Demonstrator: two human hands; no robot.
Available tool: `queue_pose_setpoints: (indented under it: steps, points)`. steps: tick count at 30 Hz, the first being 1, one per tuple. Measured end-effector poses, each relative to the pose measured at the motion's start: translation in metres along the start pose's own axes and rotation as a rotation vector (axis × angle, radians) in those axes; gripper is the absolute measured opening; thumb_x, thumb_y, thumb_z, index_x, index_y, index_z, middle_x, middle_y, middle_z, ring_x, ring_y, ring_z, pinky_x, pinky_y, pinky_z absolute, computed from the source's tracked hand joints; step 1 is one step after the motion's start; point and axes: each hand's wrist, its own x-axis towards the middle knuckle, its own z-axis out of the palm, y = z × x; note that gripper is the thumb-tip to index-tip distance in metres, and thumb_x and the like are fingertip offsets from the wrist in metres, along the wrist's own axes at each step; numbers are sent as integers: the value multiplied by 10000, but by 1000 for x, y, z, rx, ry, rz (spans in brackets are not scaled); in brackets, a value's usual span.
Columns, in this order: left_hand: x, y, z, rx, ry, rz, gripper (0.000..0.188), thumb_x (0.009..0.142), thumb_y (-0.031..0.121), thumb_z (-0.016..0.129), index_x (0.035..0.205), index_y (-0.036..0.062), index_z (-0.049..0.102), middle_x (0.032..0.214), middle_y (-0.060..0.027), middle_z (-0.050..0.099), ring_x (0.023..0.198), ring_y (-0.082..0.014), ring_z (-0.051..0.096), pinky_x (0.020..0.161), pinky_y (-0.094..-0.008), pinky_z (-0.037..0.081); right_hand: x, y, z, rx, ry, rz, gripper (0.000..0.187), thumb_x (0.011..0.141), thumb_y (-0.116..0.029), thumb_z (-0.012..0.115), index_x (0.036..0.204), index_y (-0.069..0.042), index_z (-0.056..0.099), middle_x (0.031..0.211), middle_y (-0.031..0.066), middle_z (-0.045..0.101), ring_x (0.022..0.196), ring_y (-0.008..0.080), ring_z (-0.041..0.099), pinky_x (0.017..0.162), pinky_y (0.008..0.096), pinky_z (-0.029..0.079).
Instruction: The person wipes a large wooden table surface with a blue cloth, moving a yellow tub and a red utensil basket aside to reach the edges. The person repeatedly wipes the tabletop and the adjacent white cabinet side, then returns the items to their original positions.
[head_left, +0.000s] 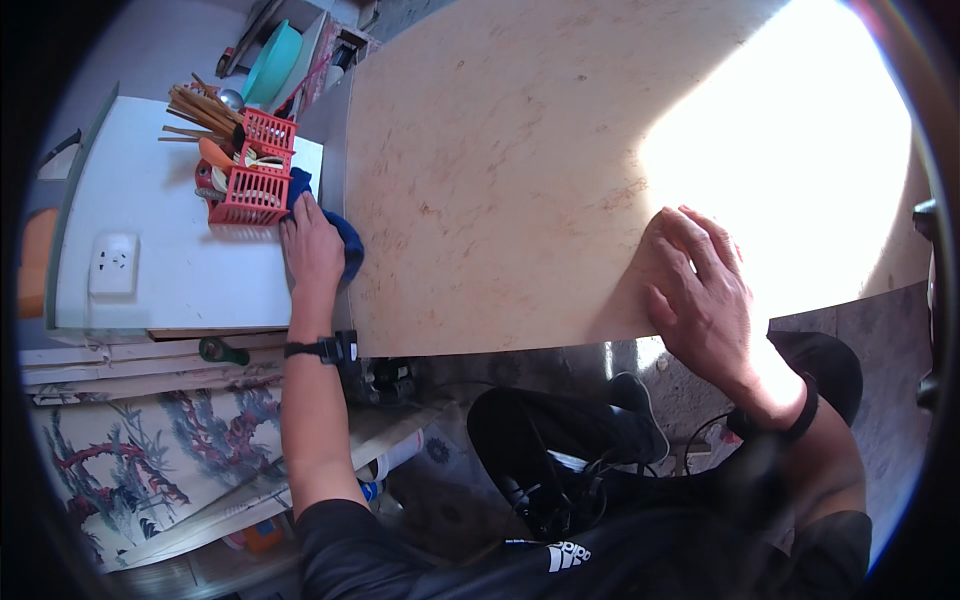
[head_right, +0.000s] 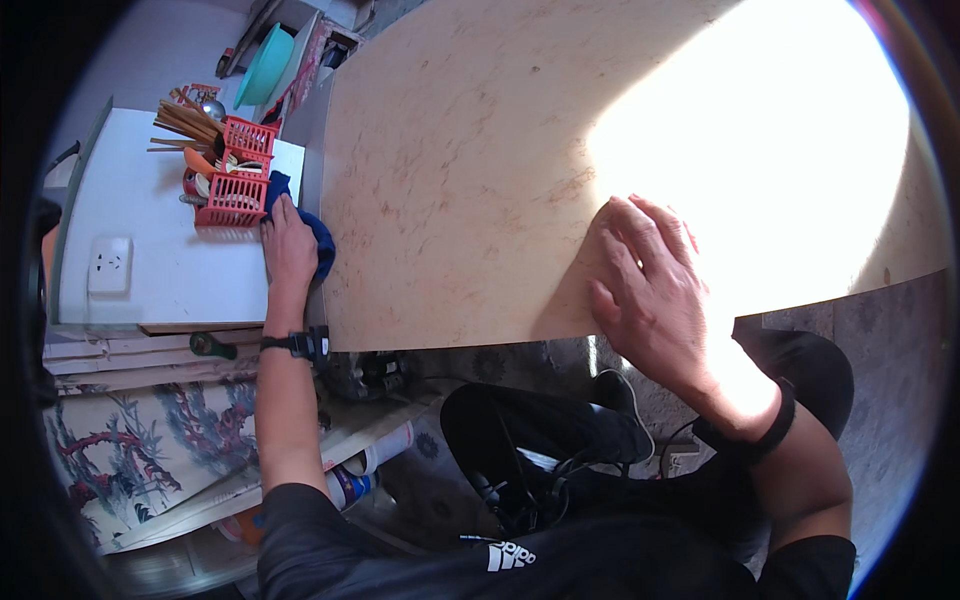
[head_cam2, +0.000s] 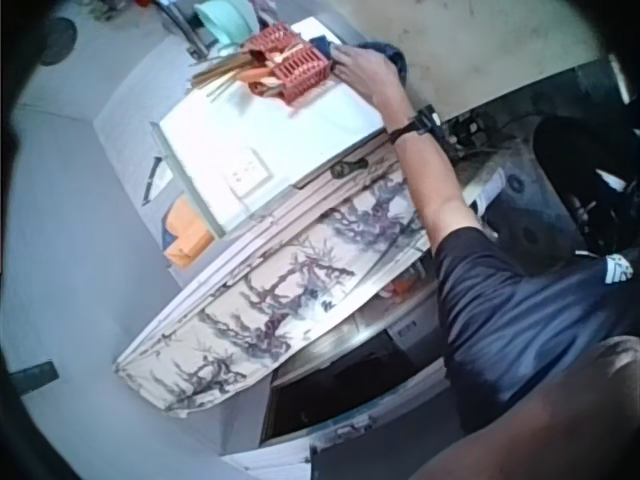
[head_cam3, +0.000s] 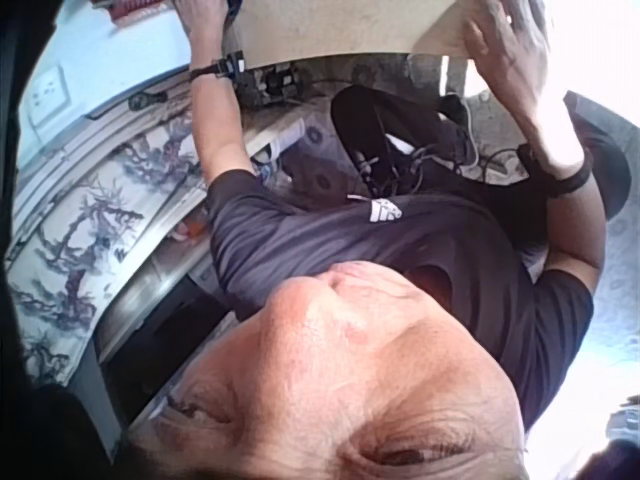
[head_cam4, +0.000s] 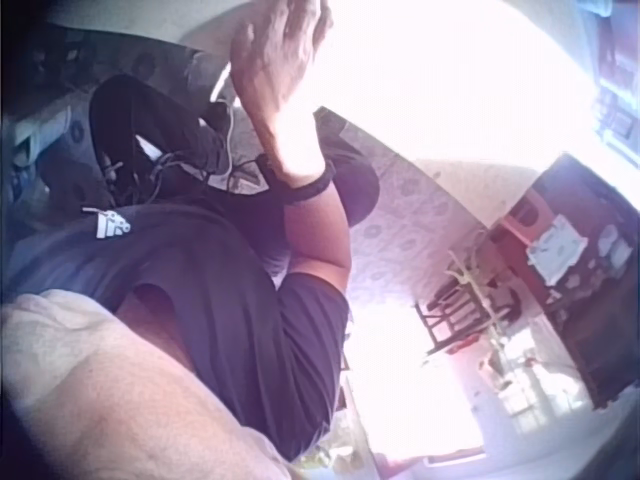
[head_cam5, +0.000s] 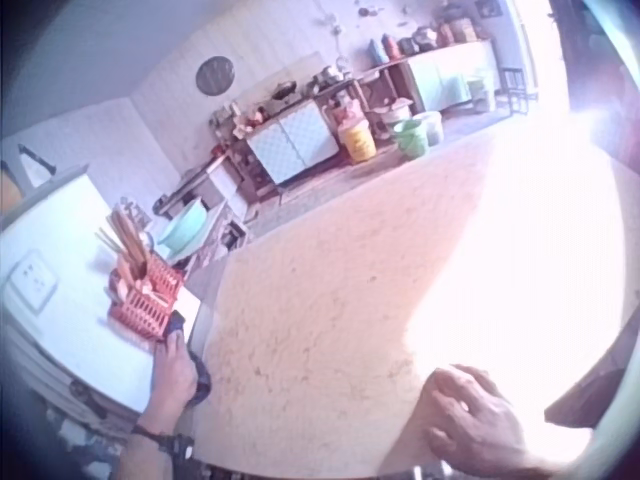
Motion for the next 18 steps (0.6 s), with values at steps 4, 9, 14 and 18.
queue_pose_setpoints:
  steps: [4,9,14,18]
  points:
    - [26,0,9,0,-82,-15,672,924,38,617,1544,-61,378,1529,-190,465,1301,-416,553,1164,-476,391,1,-1,1,-1,-17,5,594,777,-95,775,1329,36,600,1445,216,531,1376,408,496,1123,541,454]
    - [93,2,38,-40,-102,-51,723,895,27,622,1567,-29,361,1578,-192,435,1332,-439,543,1184,-483,379,2,3,0,8,-10,-10,583,773,-116,759,1315,42,609,1441,231,532,1361,429,508,1110,551,465]
    - [133,3,55,-54,-98,-2,683,922,61,610,1559,-22,379,1570,-182,449,1327,-418,550,1181,-506,367,3,5,-2,8,-21,-2,597,752,-121,771,1302,47,612,1436,228,531,1354,422,509,1081,538,484]
    - [116,1,51,-27,-58,-21,635,955,109,574,1547,-30,393,1567,-187,450,1326,-417,550,1172,-511,375,2,5,-1,40,-24,-1,598,750,-116,772,1304,43,611,1431,219,528,1346,414,507,1069,535,487]
